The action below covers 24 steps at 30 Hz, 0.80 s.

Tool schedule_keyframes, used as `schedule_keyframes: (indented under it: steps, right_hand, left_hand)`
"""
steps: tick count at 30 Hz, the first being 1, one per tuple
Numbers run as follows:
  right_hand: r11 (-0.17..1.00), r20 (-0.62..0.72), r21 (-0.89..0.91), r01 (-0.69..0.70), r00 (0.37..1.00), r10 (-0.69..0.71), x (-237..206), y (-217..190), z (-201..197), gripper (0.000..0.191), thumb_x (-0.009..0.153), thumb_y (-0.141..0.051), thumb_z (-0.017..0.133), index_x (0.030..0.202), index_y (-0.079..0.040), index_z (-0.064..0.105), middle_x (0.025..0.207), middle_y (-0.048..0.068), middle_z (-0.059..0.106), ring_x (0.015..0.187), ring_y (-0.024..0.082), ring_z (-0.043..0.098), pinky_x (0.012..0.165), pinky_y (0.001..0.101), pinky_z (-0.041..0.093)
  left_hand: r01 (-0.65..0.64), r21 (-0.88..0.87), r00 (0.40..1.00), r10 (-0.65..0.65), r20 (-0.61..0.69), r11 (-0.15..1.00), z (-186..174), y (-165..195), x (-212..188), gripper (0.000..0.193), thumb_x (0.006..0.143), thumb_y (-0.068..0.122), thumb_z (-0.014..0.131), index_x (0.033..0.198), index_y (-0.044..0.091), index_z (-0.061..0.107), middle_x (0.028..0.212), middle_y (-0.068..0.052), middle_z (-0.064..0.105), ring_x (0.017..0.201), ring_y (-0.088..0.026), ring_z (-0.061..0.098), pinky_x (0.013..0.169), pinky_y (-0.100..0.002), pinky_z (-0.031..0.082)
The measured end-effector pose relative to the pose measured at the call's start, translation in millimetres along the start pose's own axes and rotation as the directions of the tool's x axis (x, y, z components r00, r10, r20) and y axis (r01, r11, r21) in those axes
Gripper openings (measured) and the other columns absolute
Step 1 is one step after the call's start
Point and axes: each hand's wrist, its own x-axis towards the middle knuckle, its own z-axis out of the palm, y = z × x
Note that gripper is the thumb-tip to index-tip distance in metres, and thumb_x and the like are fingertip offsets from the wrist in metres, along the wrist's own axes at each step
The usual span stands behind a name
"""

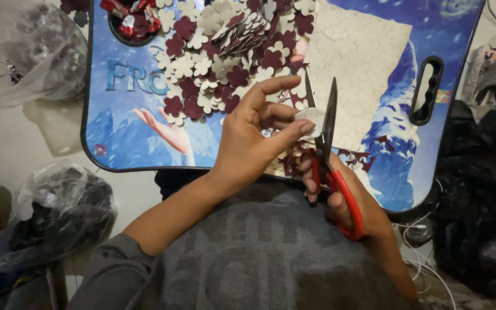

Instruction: The person sits with a lap desk and uses scissors to trim the edges of small flower-shaped cutouts one at a time, placing finished pieces on the desk and setting scraps aside, occasionally reaching into a small bowl on the desk.

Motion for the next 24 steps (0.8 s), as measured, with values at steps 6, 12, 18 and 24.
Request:
schedule_keyframes:
  steps: [6, 12, 18, 24]
  right_hand:
    - [1.000, 0.009, 0.010, -0.005, 1.000, 0.005, 1, 0, -3, 0.109, 0.071, -0.098, 0.052, 0.121, -0.001, 0.053, 0.085, 0.002, 0.048, 0.075, 0.013, 0.047, 0.069, 0.0277, 0.043]
    - [0.999, 0.009, 0.020, -0.035, 0.999, 0.035, -1, -3, -5, 0.104, 0.071, -0.096, 0.056, 0.117, -0.003, 0.053, 0.080, -0.001, 0.048, 0.070, 0.009, 0.046, 0.061, 0.0237, 0.039]
    - [0.996, 0.058, 0.055, -0.072, 0.996, 0.069, -2, -1, -9, 0.100, 0.070, -0.092, 0.062, 0.112, -0.002, 0.053, 0.074, -0.002, 0.046, 0.062, 0.008, 0.044, 0.053, 0.0226, 0.038]
    - [0.992, 0.038, 0.058, -0.109, 0.994, 0.107, -5, 7, -7, 0.098, 0.068, -0.093, 0.062, 0.106, -0.003, 0.055, 0.071, -0.003, 0.046, 0.060, 0.007, 0.043, 0.050, 0.0222, 0.036]
  left_hand:
    - [0.006, 0.031, 1.000, -0.006, 0.002, 1.000, -2, 5, 3, 0.057, 0.097, 0.009, 0.077, 0.147, 0.003, 0.050, 0.097, -0.007, 0.077, 0.089, -0.010, 0.074, 0.077, -0.024, 0.063]
    - [0.001, 0.042, 1.000, -0.001, -0.004, 0.999, -6, 11, 6, 0.062, 0.095, 0.006, 0.080, 0.149, 0.003, 0.048, 0.096, -0.007, 0.076, 0.087, -0.009, 0.076, 0.077, -0.023, 0.064]
    - [0.035, 0.064, 0.999, -0.035, -0.012, 0.997, -8, 11, 7, 0.064, 0.093, 0.008, 0.080, 0.148, 0.003, 0.048, 0.093, -0.007, 0.077, 0.084, -0.010, 0.077, 0.071, -0.023, 0.065]
    - [0.010, 0.048, 1.000, -0.009, -0.018, 0.999, -12, 6, 6, 0.064, 0.094, 0.008, 0.079, 0.149, 0.002, 0.045, 0.094, -0.007, 0.077, 0.087, -0.011, 0.078, 0.076, -0.024, 0.068]
